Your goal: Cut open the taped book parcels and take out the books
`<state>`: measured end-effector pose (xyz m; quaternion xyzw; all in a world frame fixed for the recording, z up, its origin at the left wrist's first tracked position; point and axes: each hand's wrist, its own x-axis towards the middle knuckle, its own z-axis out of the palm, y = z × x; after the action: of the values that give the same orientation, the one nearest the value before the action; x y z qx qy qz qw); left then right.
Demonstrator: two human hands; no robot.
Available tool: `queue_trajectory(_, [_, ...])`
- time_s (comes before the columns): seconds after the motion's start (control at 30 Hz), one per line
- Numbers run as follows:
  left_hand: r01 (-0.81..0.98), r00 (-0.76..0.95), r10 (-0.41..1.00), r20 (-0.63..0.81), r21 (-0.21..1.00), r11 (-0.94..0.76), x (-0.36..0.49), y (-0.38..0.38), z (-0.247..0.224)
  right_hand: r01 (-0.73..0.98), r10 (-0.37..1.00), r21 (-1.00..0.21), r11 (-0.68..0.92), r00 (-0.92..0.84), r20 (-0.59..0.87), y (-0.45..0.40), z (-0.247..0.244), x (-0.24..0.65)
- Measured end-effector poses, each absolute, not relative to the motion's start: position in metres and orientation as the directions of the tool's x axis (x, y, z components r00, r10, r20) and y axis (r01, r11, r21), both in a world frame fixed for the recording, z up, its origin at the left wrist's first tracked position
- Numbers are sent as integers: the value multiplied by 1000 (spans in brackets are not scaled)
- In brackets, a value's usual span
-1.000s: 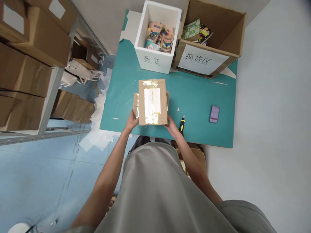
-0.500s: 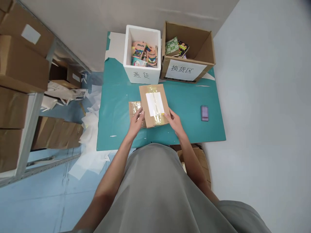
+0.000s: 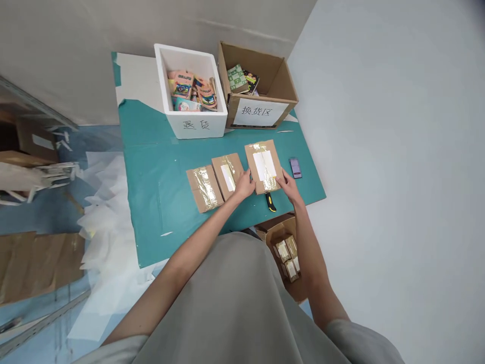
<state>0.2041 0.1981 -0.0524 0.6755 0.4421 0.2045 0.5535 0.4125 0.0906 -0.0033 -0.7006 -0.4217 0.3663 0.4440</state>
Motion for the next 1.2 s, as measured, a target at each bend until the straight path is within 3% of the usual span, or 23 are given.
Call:
queue_trajectory(0.17, [384, 623, 742, -249, 923, -13, 196, 175, -67, 210, 878, -895, -393, 375, -297, 88, -60, 409])
queue_trajectory(0.27, [331, 641, 745, -184, 942, -52, 163, 162, -69, 228, 866, -881, -416, 394, -307, 78, -78, 407])
queue_trajectory(0.33, [345, 540, 837, -87, 930, -126, 127, 157, -75, 312, 865, -847, -431, 408, -290, 71, -84, 407])
queue_trajectory(0.4, [478, 297, 952, -72, 875, -83, 86, 153, -85, 426, 850, -760, -491, 427, -309, 65, -87, 406])
queue_trajectory(0.5, [616, 33, 980, -196, 777, 134, 37, 143, -102, 584, 815, -570, -577, 459, -355, 59, -92, 397])
queue_trajectory(0.6, [605, -40, 936, -349, 737, 301, 24, 132, -113, 713, 854, -471, -520, 421, -305, 56, -101, 380])
queue_trajectory(0.83, [689, -148, 909, -391, 618, 378, 75, 165, -117, 795, 898, -419, -439, 404, -175, 88, -121, 374])
queue_trajectory(1.2, [770, -154, 916, -370, 536, 346, 163, 309, -111, 704, 869, -519, -484, 453, -196, 232, -119, 453])
